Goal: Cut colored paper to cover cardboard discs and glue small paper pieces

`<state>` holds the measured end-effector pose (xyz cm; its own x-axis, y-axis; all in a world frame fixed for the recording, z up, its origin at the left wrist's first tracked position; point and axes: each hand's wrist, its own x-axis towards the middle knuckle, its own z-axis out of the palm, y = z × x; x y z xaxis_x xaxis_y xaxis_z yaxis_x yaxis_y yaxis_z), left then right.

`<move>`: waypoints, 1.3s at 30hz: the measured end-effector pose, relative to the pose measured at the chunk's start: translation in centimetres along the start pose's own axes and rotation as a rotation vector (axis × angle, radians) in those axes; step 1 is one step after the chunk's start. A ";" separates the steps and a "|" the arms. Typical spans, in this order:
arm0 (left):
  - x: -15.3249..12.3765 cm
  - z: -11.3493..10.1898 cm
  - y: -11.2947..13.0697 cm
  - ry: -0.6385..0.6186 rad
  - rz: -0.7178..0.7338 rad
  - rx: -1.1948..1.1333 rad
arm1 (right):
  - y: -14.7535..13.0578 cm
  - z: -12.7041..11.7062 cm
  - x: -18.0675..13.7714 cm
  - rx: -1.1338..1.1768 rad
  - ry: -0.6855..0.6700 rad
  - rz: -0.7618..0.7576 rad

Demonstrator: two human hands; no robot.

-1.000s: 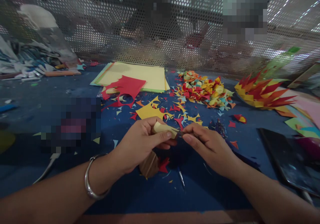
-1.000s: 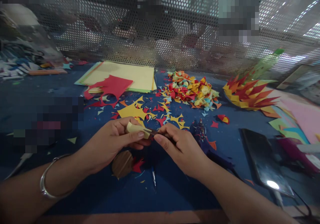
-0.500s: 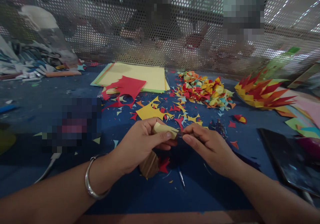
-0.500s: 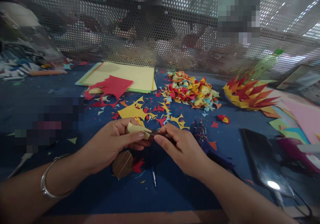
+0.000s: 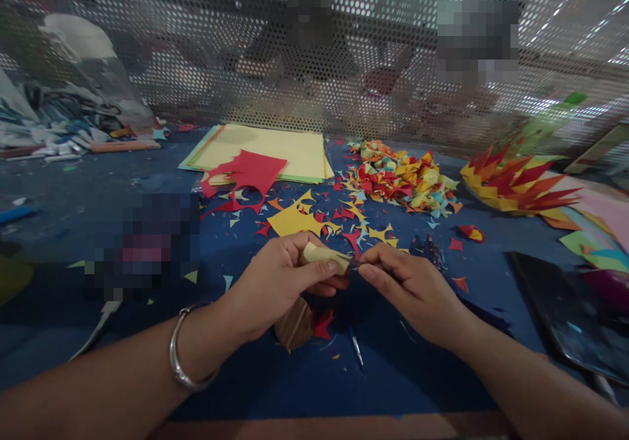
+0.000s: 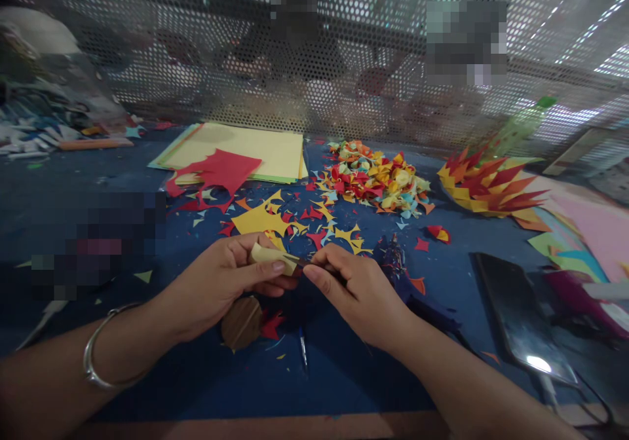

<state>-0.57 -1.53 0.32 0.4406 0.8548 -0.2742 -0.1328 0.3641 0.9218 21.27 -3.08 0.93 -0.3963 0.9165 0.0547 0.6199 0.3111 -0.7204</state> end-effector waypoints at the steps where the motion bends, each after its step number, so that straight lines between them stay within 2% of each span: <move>1: 0.0 0.0 0.0 0.002 -0.003 -0.002 | 0.0 0.0 0.0 -0.004 0.000 0.004; 20: -0.2 0.5 0.2 0.028 -0.056 -0.074 | 0.1 0.2 0.0 -0.035 0.014 0.022; 39: -0.1 0.4 0.1 -0.025 -0.047 -0.046 | -0.3 0.2 -0.1 -0.051 0.010 0.001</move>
<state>-0.26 -1.74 0.52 0.4691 0.8271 -0.3096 -0.1521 0.4210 0.8942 20.97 -3.29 0.98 -0.3889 0.9192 0.0610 0.6540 0.3221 -0.6845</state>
